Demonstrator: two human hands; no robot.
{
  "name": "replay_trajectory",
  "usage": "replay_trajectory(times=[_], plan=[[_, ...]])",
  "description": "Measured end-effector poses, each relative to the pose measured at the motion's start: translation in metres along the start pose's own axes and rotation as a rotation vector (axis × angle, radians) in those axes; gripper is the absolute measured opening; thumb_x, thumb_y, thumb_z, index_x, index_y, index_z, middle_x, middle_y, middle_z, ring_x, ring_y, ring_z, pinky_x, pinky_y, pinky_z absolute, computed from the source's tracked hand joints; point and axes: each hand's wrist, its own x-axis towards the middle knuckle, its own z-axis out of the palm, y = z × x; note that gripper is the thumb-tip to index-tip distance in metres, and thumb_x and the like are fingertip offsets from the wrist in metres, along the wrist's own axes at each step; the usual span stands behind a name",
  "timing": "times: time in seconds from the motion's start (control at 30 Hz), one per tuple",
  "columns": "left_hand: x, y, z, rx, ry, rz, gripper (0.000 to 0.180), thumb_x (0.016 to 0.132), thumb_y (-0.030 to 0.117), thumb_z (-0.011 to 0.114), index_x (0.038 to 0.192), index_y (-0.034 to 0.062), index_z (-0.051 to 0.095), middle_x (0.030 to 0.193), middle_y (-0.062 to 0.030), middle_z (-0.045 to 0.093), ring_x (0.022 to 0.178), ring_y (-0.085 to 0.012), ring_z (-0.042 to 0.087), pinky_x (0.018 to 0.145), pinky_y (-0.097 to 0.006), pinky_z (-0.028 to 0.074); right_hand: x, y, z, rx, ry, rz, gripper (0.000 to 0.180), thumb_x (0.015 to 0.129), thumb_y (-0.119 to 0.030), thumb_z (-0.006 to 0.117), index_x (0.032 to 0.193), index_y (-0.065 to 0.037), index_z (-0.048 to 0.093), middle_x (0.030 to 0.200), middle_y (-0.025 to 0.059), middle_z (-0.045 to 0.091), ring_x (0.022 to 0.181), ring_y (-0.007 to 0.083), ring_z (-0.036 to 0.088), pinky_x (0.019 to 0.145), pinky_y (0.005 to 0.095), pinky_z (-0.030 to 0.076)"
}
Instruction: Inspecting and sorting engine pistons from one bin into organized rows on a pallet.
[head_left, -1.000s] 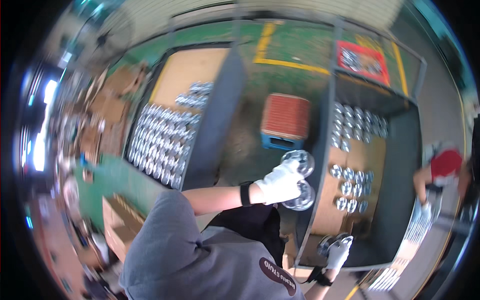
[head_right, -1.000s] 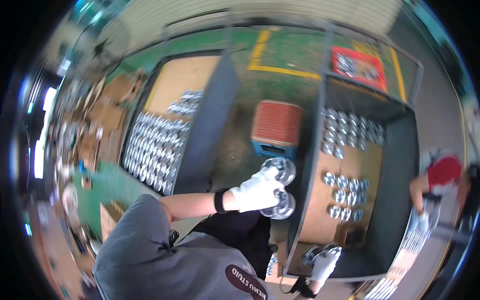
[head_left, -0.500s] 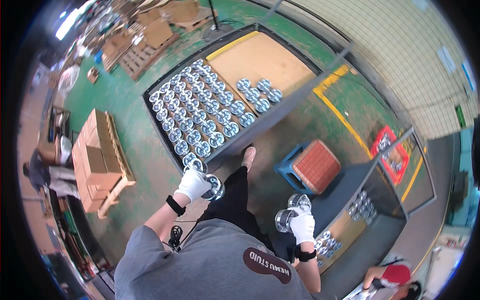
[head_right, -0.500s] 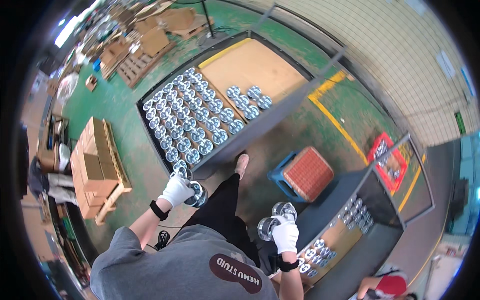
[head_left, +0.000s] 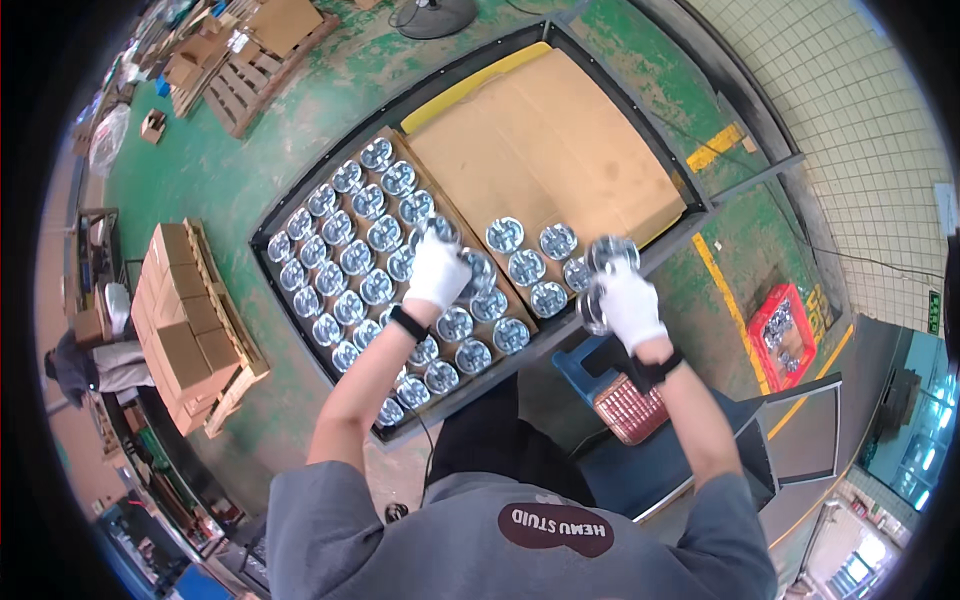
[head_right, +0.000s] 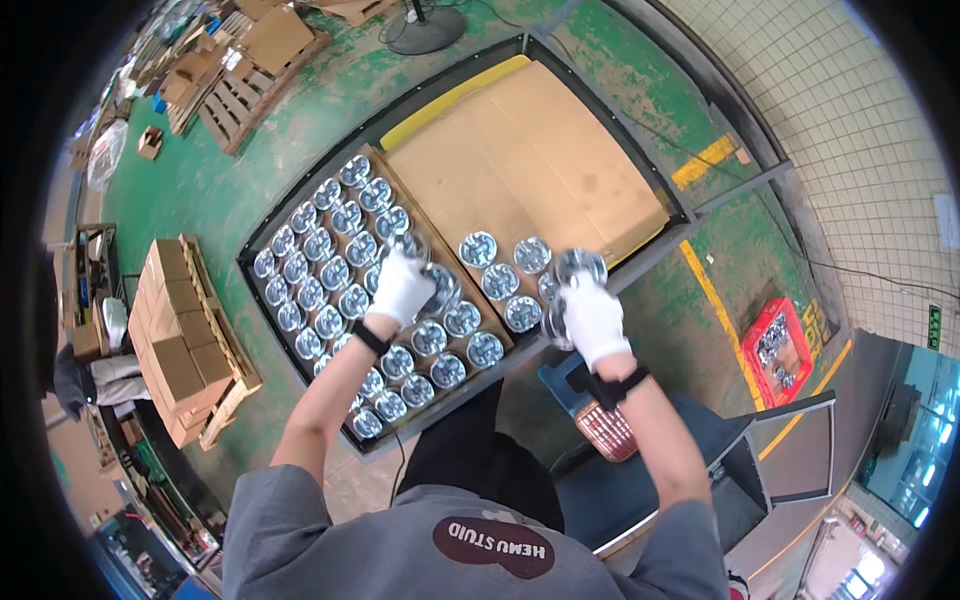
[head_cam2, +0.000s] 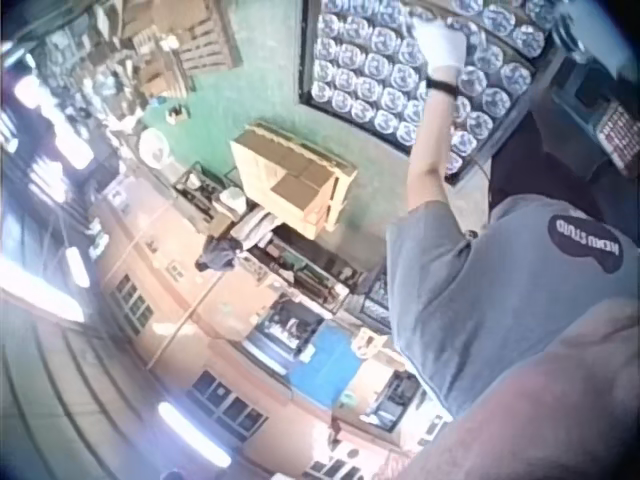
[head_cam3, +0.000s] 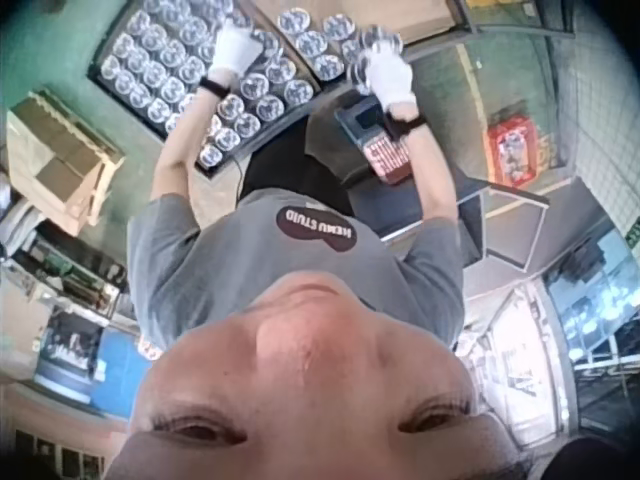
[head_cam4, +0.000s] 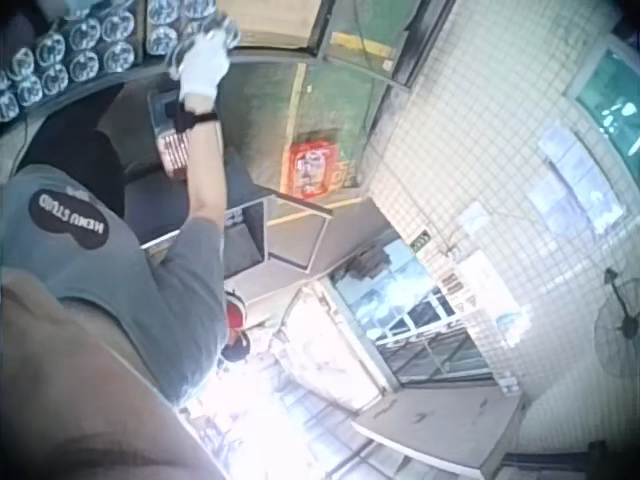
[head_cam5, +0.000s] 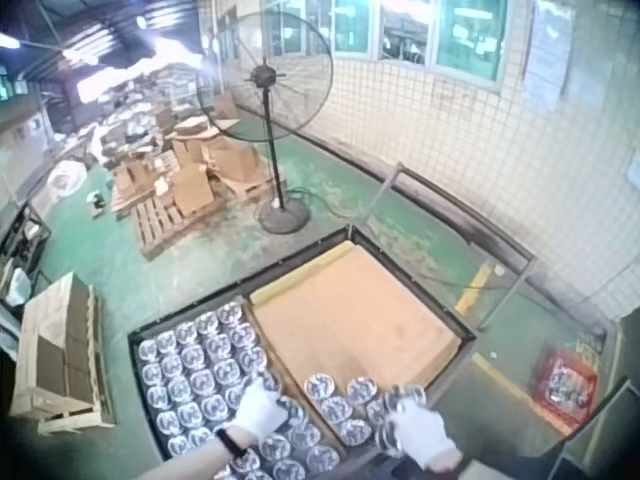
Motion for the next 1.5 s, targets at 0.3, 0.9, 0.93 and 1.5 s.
replay_trajectory(times=[0.3,0.9,0.93,1.5], plan=[[0.151,-0.097,0.15,0.094,-0.098,-0.388,0.031,0.085,0.014,0.056,0.109,-0.0006,0.069,0.133,-0.0324,0.047,0.115,-0.043,0.054,0.094,-0.042,0.049,0.231,-0.021,0.119,0.211,-0.041,-0.127,0.025,0.089,-0.028,0.054,0.105,-0.009,0.057,0.086,0.0204,0.067,0.084,0.0389,0.065,0.074,0.0499,0.052],[0.154,-0.078,0.177,0.117,-0.178,-0.334,0.017,0.089,0.01,0.055,0.096,0.0021,0.068,0.115,-0.0214,0.055,0.101,-0.0331,0.061,0.083,-0.04,0.053,0.26,-0.016,0.192,0.242,-0.179,-0.059,0.024,0.091,-0.027,0.056,0.109,-0.012,0.059,0.087,0.0199,0.067,0.085,0.0378,0.066,0.078,0.0488,0.052],[0.157,-0.074,0.177,0.071,-0.193,-0.368,0.017,0.089,0.011,0.055,0.097,0.0036,0.068,0.116,-0.021,0.055,0.102,-0.0337,0.06,0.084,-0.039,0.052,0.257,-0.012,0.193,0.235,-0.17,-0.038,0.024,0.091,-0.027,0.056,0.109,-0.012,0.059,0.087,0.0199,0.067,0.085,0.0378,0.066,0.078,0.0488,0.052],[-0.068,0.055,0.058,-0.11,-0.205,0.342,0.037,0.083,0.01,0.069,0.117,-0.0017,0.061,0.133,-0.0306,0.046,0.122,-0.0453,0.047,0.102,-0.048,0.042,-0.216,0.003,0.078,0.369,0.225,0.833,0.034,0.086,-0.012,0.049,0.118,-0.011,0.062,0.136,0.0177,0.05,0.099,0.0339,0.065,0.083,0.0448,0.054]])
